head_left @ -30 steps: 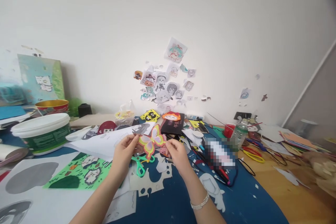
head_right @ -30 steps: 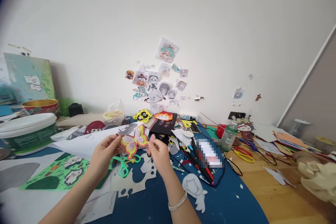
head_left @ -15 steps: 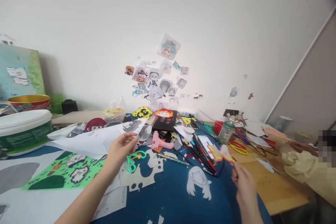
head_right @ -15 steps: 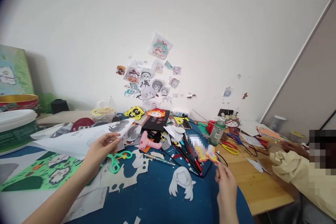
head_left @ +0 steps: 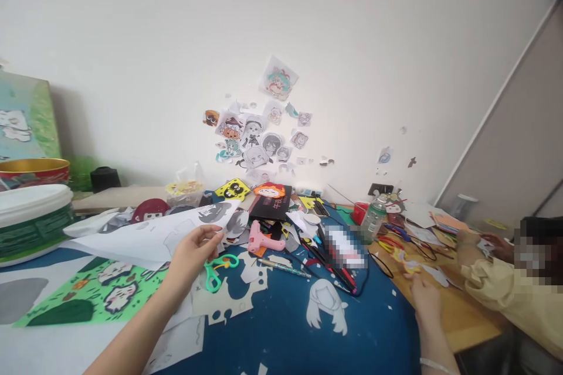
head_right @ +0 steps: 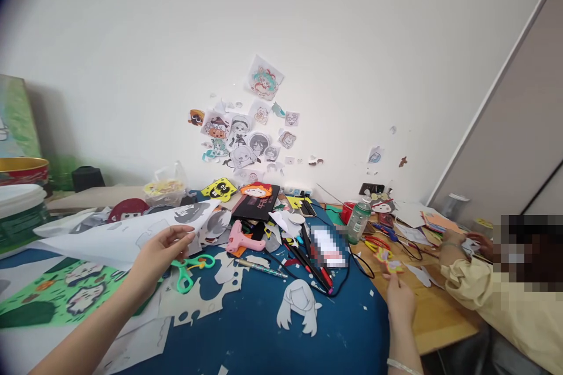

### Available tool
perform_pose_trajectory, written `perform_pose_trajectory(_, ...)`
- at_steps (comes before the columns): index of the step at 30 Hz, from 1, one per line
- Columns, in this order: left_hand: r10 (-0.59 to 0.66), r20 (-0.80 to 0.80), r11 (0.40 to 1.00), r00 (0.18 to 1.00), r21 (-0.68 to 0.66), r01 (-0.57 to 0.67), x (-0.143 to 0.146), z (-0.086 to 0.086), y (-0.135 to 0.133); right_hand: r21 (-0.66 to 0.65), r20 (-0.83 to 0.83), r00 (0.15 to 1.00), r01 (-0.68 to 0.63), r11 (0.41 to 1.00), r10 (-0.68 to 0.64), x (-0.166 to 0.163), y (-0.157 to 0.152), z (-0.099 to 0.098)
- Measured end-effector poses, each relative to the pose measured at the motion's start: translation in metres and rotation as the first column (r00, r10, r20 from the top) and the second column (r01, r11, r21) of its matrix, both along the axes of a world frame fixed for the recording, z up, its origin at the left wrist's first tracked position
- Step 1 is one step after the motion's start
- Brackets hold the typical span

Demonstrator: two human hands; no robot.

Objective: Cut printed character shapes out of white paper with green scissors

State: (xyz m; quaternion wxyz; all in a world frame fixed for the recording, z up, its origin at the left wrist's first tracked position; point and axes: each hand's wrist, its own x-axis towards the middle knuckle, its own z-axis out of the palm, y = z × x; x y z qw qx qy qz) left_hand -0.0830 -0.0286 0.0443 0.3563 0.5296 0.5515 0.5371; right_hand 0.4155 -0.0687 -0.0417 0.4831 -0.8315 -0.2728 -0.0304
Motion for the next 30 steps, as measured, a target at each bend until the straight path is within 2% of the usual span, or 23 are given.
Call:
perform_pose_trajectory(2,0.005,-0.010,1.000,1.000,-0.011,-0.005,0.000,0.001,0.000,-0.139,-0.011,0.999,-0.036,0.990,0.034,-0.012,-0.003,0.003)
perform_pose_trajectory(4,-0.001,-0.021,1.000,1.000,-0.031,0.000,-0.001,0.000,0.001,-0.198,-0.011,0.993,-0.117,0.973,0.117,-0.033,-0.009,0.006)
perform_pose_trajectory(7,-0.012,-0.041,0.999,0.999,-0.034,0.011,-0.003,-0.002,0.003,-0.141,0.025,0.982,-0.180,0.974,0.185,-0.075,-0.017,0.013)
perform_pose_trajectory(9,-0.020,-0.031,1.000,0.999,-0.023,0.019,-0.003,-0.003,0.004,-0.035,0.063,0.971,-0.229,0.973,0.231,-0.103,-0.017,0.020)
perform_pose_trajectory(11,-0.032,-0.007,0.999,0.999,-0.017,0.032,-0.004,-0.004,0.004,0.074,0.094,0.946,-0.318,0.945,0.311,-0.128,-0.012,0.028)
perform_pose_trajectory(12,-0.044,0.007,0.999,0.999,-0.017,0.044,-0.004,-0.005,0.005,0.128,0.106,0.921,-0.386,0.913,0.375,-0.141,-0.009,0.033)
perform_pose_trajectory(14,-0.067,0.044,0.998,0.997,-0.011,0.068,-0.006,-0.007,0.007,0.201,0.122,0.838,-0.545,0.814,0.532,-0.168,-0.001,0.045)
perform_pose_trajectory(18,-0.071,0.091,0.997,0.993,-0.018,0.073,-0.011,-0.013,0.014,0.173,0.255,0.591,-0.807,0.565,0.766,-0.229,0.017,0.074)
perform_pose_trajectory(19,-0.064,0.093,0.998,0.994,-0.021,0.066,-0.012,-0.015,0.016,0.122,0.285,0.525,-0.850,0.513,0.802,-0.245,0.022,0.081)
perform_pose_trajectory(22,-0.044,0.067,0.999,0.997,-0.007,0.045,-0.013,-0.019,0.018,-0.167,0.245,0.307,-0.921,0.352,0.920,-0.288,0.042,0.093)
perform_pose_trajectory(24,-0.036,-0.009,0.999,0.999,0.007,0.036,-0.013,-0.021,0.019,-0.283,0.190,0.255,-0.910,0.302,0.948,-0.310,0.058,0.092)
perform_pose_trajectory(26,-0.018,-0.118,0.999,0.993,0.024,0.021,-0.015,-0.022,0.019,-0.345,0.137,0.231,-0.900,0.265,0.963,-0.323,0.072,0.085)
perform_pose_trajectory(28,0.022,-0.194,0.999,0.981,0.048,-0.013,-0.022,-0.021,0.019,-0.368,0.108,0.243,-0.891,0.266,0.964,-0.329,0.083,0.075)
perform_pose_trajectory(30,0.112,-0.241,0.992,0.964,0.078,-0.096,-0.033,-0.018,0.019,-0.375,0.104,0.290,-0.874,0.307,0.951,-0.330,0.087,0.066)
